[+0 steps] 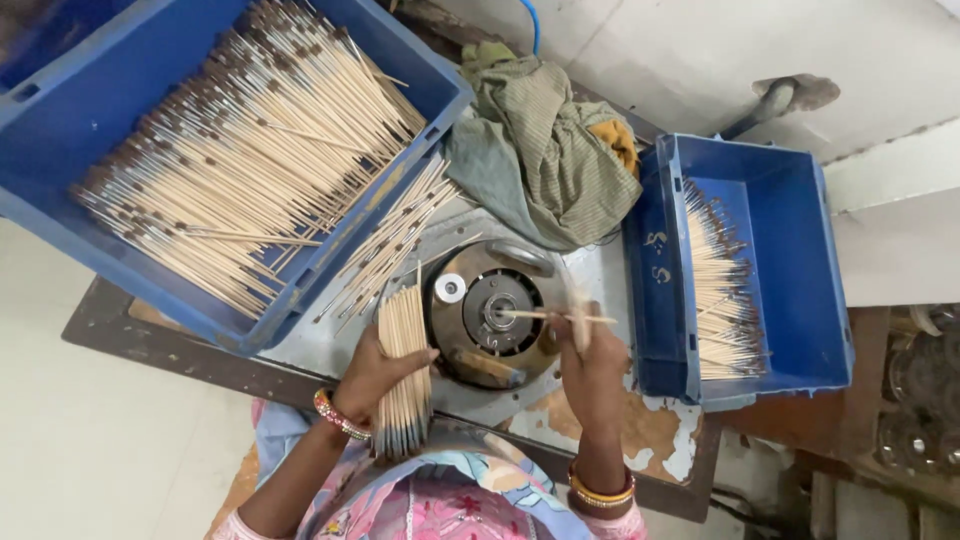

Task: The person stands at a workstation and repeatedly picks up bundles of wooden matchsticks from a blue bin. They insert the matchsticks into a central rotating machine, likely for crimping or coating, and then place the processed sticks into a second blue bin. The process is continuous and repetitive.

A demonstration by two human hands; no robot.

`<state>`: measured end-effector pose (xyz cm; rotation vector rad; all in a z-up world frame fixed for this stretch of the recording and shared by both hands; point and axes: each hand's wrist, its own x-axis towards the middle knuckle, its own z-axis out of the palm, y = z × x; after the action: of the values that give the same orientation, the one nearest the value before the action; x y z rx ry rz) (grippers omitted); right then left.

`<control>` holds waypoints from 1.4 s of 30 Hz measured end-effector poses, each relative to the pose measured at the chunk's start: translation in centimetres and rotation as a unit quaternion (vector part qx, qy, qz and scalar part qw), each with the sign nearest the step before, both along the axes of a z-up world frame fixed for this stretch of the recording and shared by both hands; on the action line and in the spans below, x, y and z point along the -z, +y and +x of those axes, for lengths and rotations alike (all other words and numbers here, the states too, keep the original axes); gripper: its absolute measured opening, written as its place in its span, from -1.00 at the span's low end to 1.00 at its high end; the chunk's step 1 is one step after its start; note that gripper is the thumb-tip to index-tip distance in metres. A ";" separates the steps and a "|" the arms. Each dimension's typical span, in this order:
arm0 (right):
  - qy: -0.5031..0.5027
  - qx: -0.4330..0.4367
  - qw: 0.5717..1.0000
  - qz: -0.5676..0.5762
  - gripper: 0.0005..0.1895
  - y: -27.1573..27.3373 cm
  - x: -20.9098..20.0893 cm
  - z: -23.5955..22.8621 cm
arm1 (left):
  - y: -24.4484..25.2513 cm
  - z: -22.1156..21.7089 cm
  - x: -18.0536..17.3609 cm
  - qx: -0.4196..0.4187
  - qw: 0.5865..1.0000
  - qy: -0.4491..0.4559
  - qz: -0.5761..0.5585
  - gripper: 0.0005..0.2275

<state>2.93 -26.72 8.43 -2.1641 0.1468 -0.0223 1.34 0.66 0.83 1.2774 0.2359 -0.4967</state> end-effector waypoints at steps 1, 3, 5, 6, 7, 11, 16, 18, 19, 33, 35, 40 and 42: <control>0.002 0.000 1.000 -0.001 -0.88 0.2 1.2 0.4 | -0.1 -0.4 0.1 0.000 1.000 0.002 -0.001 -0.69; -0.019 -0.097 0.943 -0.318 -0.68 0.8 3.4 2.5 | 0.1 0.4 0.2 -0.044 0.986 0.108 -0.123 -0.69; -0.044 -0.110 0.948 -0.296 -0.68 1.0 3.9 2.8 | 0.2 0.4 1.8 -0.086 0.972 0.148 -0.162 -0.69; -0.058 -0.124 0.954 -0.265 -0.66 1.5 4.3 2.1 | 0.9 -0.6 2.4 -0.128 0.952 0.198 -0.193 -0.69; -0.052 -0.132 0.955 -0.261 -0.66 1.2 5.5 1.8 | 1.1 -1.4 3.2 -0.136 0.951 0.205 -0.190 -0.69; -0.166 -0.157 0.943 -0.242 -0.75 1.3 7.9 3.1 | 1.4 -1.5 4.2 -0.099 0.965 0.184 -0.161 -0.69; 0.004 -0.064 0.986 -0.151 -0.82 3.6 2.8 0.9 | 0.2 -1.5 2.7 -0.057 0.990 0.067 -0.110 -0.70; 0.091 0.014 0.995 0.048 -0.76 3.9 2.7 -0.6 | -0.2 -0.9 0.6 0.002 0.994 -0.096 -0.055 -0.64; 0.091 0.011 0.995 0.047 -0.76 3.2 3.6 -0.8 | -0.3 -0.8 0.3 -0.002 0.994 -0.096 -0.055 -0.64; -0.058 -0.116 0.958 -0.256 -0.71 0.3 6.3 2.4 | -0.2 -1.8 7.6 -0.105 0.962 0.077 -0.241 -0.61; -0.051 -0.128 0.951 -0.276 -0.72 0.2 7.5 3.2 | 0.4 -1.8 8.4 -0.096 0.965 0.104 -0.222 -0.61; -0.074 -0.127 0.964 -0.220 -0.54 0.5 6.9 2.3 | 0.1 -1.7 7.8 -0.062 0.990 0.034 -0.121 -0.60; -0.085 -0.084 0.993 0.000 -0.78 2.4 3.7 0.8 | -0.2 -1.4 4.9 -0.031 0.987 -0.155 -0.009 -0.52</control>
<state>3.76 -24.28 4.72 -2.1569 -0.1327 -0.1110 -0.02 0.42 -4.11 1.3069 0.0088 -0.2415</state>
